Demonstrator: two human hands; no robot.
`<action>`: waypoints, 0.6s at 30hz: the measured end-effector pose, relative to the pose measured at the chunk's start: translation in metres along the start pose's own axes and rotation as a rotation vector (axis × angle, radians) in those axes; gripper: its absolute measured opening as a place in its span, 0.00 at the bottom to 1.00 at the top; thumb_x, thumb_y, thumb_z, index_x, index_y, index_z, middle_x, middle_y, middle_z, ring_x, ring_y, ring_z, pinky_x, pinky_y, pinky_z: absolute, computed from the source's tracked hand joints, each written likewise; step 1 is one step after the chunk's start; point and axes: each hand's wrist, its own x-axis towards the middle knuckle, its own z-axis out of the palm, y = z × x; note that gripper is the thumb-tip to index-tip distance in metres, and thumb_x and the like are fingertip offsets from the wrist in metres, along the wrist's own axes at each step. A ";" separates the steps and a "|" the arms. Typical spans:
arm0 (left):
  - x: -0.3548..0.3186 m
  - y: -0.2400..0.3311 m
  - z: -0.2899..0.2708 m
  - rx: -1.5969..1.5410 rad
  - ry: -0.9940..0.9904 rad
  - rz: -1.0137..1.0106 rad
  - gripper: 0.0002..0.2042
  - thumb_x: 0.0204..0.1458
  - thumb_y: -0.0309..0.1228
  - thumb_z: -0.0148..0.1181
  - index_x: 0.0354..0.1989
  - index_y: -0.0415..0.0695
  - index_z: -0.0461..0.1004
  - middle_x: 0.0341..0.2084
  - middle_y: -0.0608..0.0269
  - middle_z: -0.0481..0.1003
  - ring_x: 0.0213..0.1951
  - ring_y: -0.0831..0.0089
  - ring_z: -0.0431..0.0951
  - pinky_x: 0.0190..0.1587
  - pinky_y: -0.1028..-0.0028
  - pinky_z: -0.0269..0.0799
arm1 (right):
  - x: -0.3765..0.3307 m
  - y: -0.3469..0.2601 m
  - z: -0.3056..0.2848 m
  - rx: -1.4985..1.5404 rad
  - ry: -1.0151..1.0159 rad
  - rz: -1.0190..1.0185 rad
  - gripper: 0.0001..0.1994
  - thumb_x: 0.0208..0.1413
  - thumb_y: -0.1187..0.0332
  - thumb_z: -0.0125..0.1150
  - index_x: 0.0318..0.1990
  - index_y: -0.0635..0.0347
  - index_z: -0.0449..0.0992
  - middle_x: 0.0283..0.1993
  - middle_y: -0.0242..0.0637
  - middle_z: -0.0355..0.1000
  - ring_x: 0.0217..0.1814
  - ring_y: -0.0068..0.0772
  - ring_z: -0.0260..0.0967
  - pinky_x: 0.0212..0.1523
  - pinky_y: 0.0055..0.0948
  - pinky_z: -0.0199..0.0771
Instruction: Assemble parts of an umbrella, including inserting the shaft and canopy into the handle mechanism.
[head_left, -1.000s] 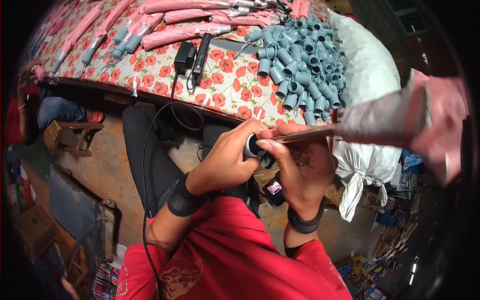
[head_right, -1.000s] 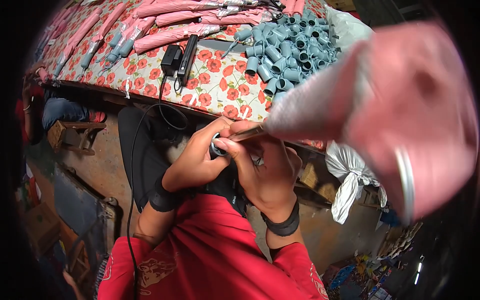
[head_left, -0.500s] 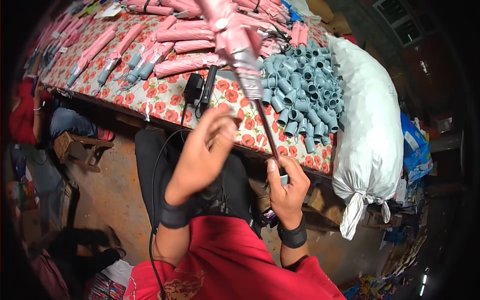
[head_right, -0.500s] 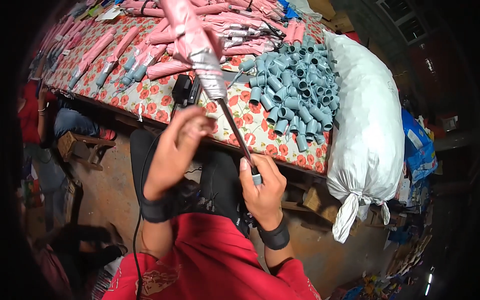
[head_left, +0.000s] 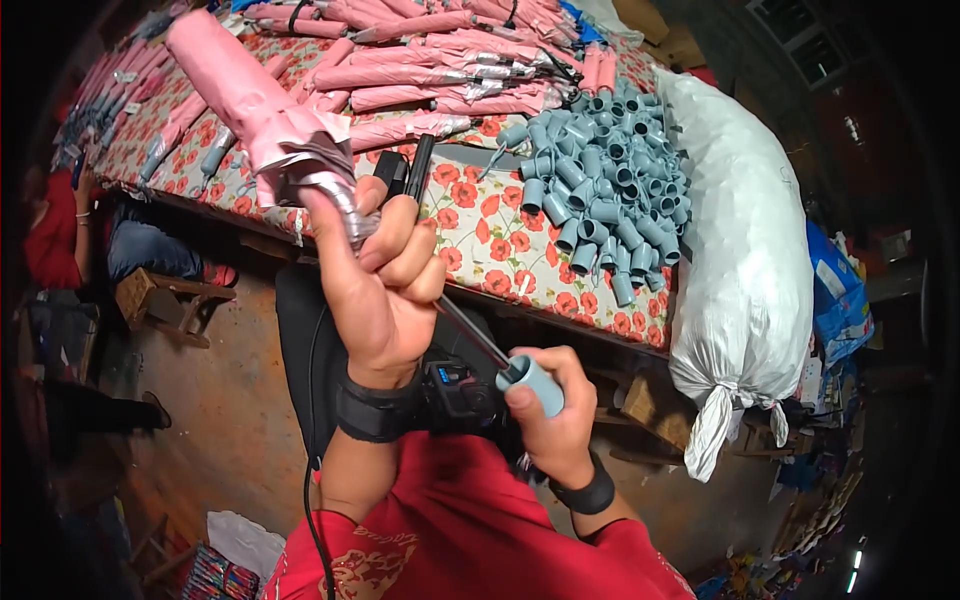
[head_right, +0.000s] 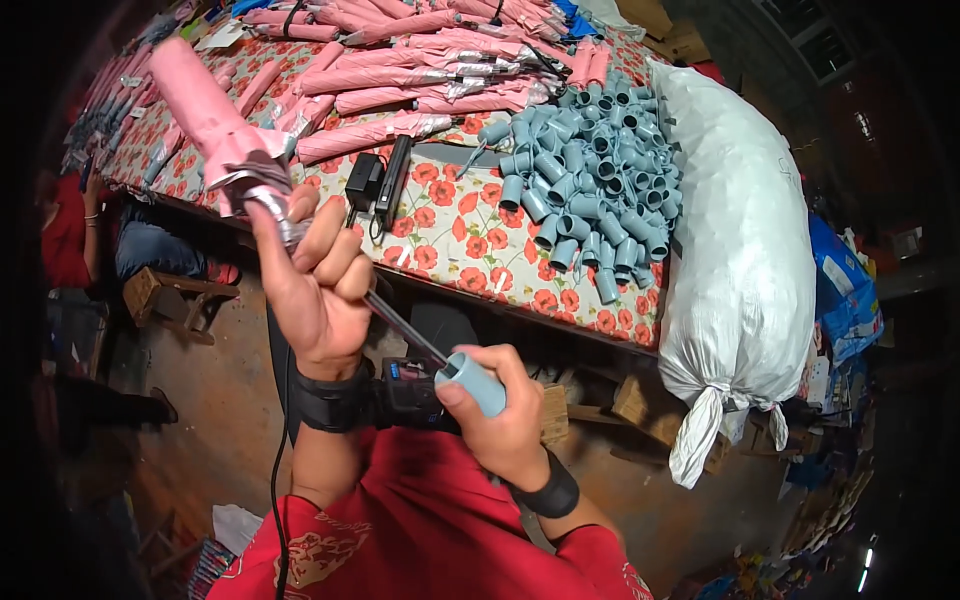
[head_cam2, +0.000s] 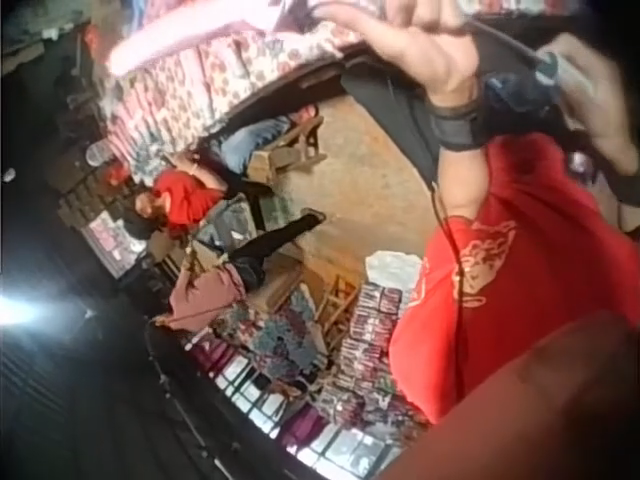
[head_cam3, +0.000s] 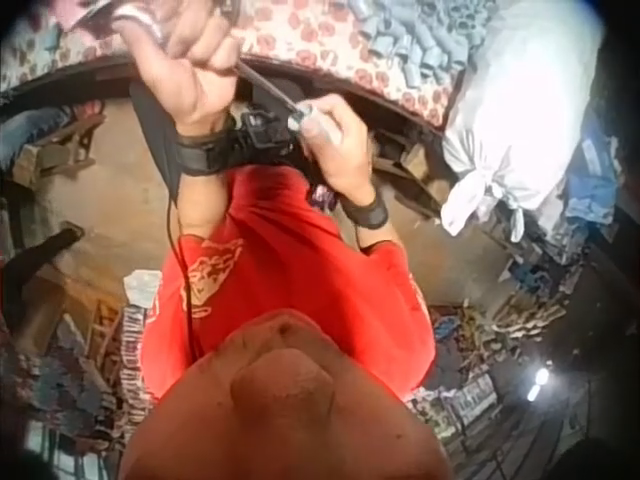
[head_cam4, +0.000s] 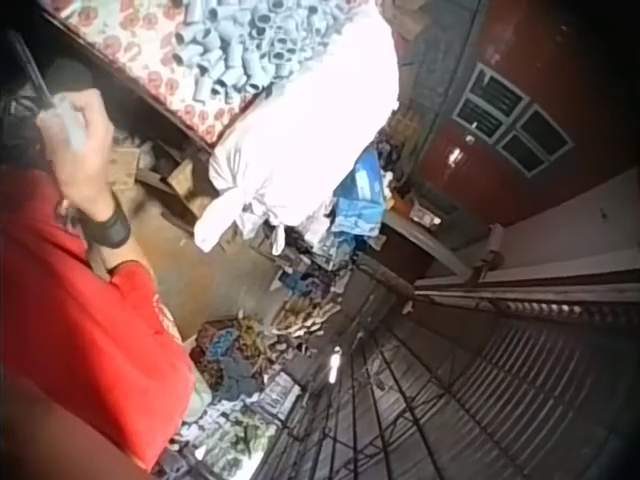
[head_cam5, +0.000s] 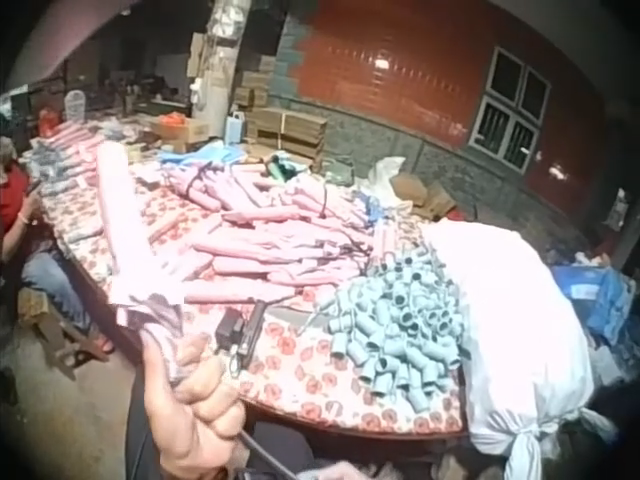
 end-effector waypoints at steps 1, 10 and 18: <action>-0.001 0.001 0.003 -0.012 -0.065 -0.008 0.19 0.69 0.56 0.47 0.41 0.53 0.65 0.18 0.80 0.53 0.18 0.89 0.44 0.18 0.83 0.37 | 0.003 0.004 -0.005 0.262 -0.133 0.167 0.26 0.54 0.63 0.73 0.55 0.67 0.72 0.42 0.44 0.79 0.34 0.35 0.75 0.36 0.28 0.75; -0.002 0.018 0.029 0.015 -0.101 0.120 0.19 0.68 0.58 0.48 0.40 0.55 0.62 0.17 0.81 0.53 0.15 0.89 0.43 0.16 0.83 0.36 | 0.016 -0.001 0.003 0.037 0.142 -0.375 0.17 0.62 0.62 0.68 0.49 0.64 0.70 0.30 0.35 0.71 0.21 0.21 0.61 0.21 0.19 0.60; 0.003 0.020 0.025 0.115 -0.374 -0.010 0.18 0.70 0.53 0.49 0.45 0.49 0.64 0.23 0.72 0.64 0.21 0.82 0.60 0.19 0.81 0.54 | 0.017 0.005 -0.015 1.103 -0.396 0.475 0.20 0.63 0.55 0.65 0.47 0.60 0.65 0.29 0.34 0.69 0.19 0.16 0.53 0.17 0.17 0.50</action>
